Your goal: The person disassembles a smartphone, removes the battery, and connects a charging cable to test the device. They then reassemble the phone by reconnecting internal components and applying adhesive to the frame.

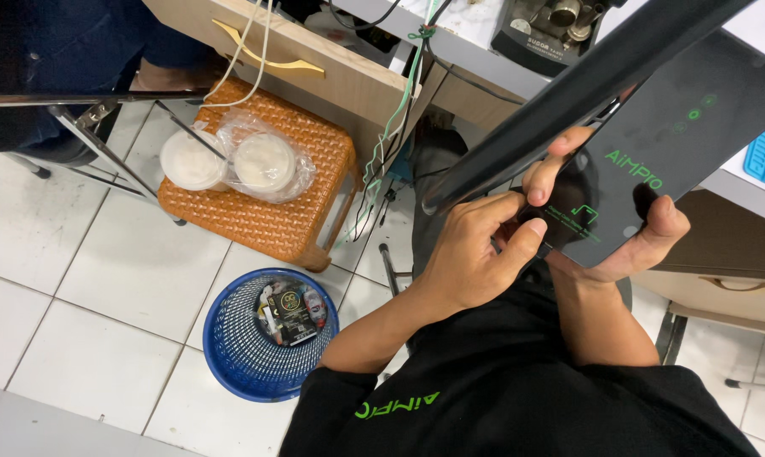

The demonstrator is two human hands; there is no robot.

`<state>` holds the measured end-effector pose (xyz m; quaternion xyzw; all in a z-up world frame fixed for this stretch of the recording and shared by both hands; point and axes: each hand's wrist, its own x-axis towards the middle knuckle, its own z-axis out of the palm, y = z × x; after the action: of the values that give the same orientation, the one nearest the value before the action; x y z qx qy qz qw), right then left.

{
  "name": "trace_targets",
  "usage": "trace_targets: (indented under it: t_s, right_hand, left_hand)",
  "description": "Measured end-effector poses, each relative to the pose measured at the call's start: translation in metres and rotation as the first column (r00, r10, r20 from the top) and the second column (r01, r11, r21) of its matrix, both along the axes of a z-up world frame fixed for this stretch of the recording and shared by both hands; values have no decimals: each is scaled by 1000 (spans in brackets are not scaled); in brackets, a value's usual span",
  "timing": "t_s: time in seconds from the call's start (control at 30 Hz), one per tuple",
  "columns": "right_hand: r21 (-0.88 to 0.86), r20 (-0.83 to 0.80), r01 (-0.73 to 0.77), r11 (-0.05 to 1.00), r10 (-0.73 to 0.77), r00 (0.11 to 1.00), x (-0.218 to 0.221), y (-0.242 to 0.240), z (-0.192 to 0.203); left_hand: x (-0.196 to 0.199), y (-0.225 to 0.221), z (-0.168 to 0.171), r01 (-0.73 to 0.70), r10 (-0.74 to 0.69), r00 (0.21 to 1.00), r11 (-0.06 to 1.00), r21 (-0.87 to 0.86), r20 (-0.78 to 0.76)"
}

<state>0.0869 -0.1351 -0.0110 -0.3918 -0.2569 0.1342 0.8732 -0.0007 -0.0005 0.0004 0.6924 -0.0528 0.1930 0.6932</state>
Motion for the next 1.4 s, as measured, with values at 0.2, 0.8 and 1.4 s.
trace_targets:
  t_s: [0.2, 0.8, 1.4]
  right_hand:
    - [17, -57, 19, 1000, -18, 998, -3, 0, 0]
    - [24, -39, -28, 999, 29, 999, 0, -3, -2]
    - [-134, 71, 184, 974, -176, 982, 7, 6, 35]
  left_hand:
    - [1, 0, -2, 4, -5, 1000, 1000, 19, 21]
    - [2, -2, -3, -2, 2, 1000, 1000, 5, 2]
    - [-3, -30, -10, -99, 103, 995, 958, 269, -1]
